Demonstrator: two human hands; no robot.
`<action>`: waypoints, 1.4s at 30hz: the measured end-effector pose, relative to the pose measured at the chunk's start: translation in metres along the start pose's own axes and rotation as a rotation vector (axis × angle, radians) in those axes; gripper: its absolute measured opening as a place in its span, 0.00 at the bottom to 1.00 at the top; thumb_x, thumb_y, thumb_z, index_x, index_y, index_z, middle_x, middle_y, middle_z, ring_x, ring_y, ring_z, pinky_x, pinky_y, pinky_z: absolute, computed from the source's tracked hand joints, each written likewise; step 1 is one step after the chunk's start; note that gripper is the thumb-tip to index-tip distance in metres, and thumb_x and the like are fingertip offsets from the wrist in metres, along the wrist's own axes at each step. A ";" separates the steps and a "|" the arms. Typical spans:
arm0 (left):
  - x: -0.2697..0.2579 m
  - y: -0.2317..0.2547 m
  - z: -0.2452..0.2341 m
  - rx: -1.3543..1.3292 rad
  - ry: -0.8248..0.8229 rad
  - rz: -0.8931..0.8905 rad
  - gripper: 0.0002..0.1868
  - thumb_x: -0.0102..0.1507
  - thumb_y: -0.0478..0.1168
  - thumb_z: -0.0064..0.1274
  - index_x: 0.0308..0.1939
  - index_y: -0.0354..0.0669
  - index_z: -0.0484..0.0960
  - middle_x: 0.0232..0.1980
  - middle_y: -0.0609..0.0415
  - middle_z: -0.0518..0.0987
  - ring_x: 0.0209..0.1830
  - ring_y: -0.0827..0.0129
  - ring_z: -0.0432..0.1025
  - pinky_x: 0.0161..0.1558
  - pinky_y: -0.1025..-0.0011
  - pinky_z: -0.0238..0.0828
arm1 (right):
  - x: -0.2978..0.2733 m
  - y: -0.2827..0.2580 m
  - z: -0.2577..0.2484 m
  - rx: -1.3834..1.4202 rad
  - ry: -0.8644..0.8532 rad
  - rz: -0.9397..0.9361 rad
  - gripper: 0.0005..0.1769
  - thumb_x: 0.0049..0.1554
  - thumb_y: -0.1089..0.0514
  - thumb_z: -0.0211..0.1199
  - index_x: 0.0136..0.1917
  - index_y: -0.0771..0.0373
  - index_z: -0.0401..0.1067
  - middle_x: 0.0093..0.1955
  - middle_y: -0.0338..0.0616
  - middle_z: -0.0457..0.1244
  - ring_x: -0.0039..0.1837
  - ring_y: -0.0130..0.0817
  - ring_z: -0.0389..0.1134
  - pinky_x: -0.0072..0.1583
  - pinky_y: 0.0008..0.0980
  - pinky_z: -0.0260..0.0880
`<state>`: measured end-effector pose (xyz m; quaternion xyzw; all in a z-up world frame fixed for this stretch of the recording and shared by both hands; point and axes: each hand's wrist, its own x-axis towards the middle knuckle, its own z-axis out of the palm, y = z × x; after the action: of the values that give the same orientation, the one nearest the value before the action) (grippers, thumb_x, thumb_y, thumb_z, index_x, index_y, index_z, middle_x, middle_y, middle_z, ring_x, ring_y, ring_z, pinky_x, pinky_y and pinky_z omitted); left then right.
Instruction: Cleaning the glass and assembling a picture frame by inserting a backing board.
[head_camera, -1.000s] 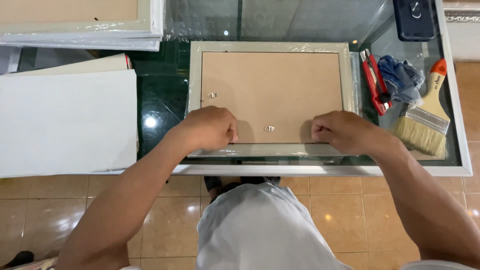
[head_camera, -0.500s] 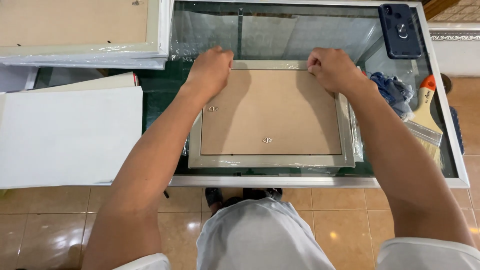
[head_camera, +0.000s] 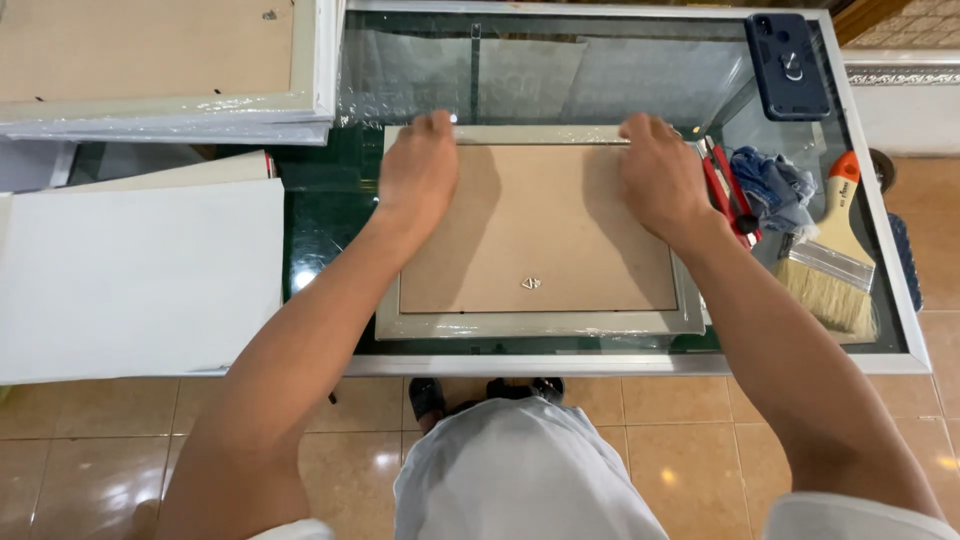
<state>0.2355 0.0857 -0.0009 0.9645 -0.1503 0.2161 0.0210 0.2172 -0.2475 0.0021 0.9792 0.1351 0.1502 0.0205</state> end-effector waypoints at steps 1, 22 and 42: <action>-0.007 -0.008 -0.028 -0.145 -0.228 -0.198 0.13 0.68 0.34 0.37 0.50 0.34 0.76 0.44 0.41 0.78 0.45 0.44 0.79 0.41 0.53 0.77 | -0.010 0.012 -0.006 0.104 -0.084 0.143 0.09 0.64 0.52 0.56 0.55 0.56 0.67 0.47 0.54 0.67 0.50 0.60 0.73 0.50 0.51 0.73; -0.066 -0.024 -0.080 -0.168 -0.755 -0.508 0.30 0.66 0.59 0.49 0.58 0.35 0.72 0.52 0.37 0.78 0.48 0.42 0.78 0.43 0.48 0.78 | -0.052 -0.038 -0.121 0.187 -0.677 0.609 0.38 0.58 0.40 0.59 0.73 0.63 0.55 0.71 0.60 0.60 0.71 0.65 0.61 0.65 0.60 0.63; -0.165 -0.046 -0.075 -0.970 0.942 0.306 0.12 0.72 0.37 0.45 0.35 0.36 0.65 0.44 0.39 0.71 0.48 0.41 0.76 0.50 0.51 0.82 | -0.171 0.018 -0.051 0.576 1.042 -0.322 0.14 0.62 0.71 0.58 0.38 0.74 0.56 0.49 0.77 0.62 0.50 0.63 0.68 0.47 0.47 0.68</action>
<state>0.0764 0.1836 -0.0021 0.6176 -0.3392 0.5206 0.4822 0.0497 -0.3109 0.0028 0.7104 0.3087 0.5614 -0.2913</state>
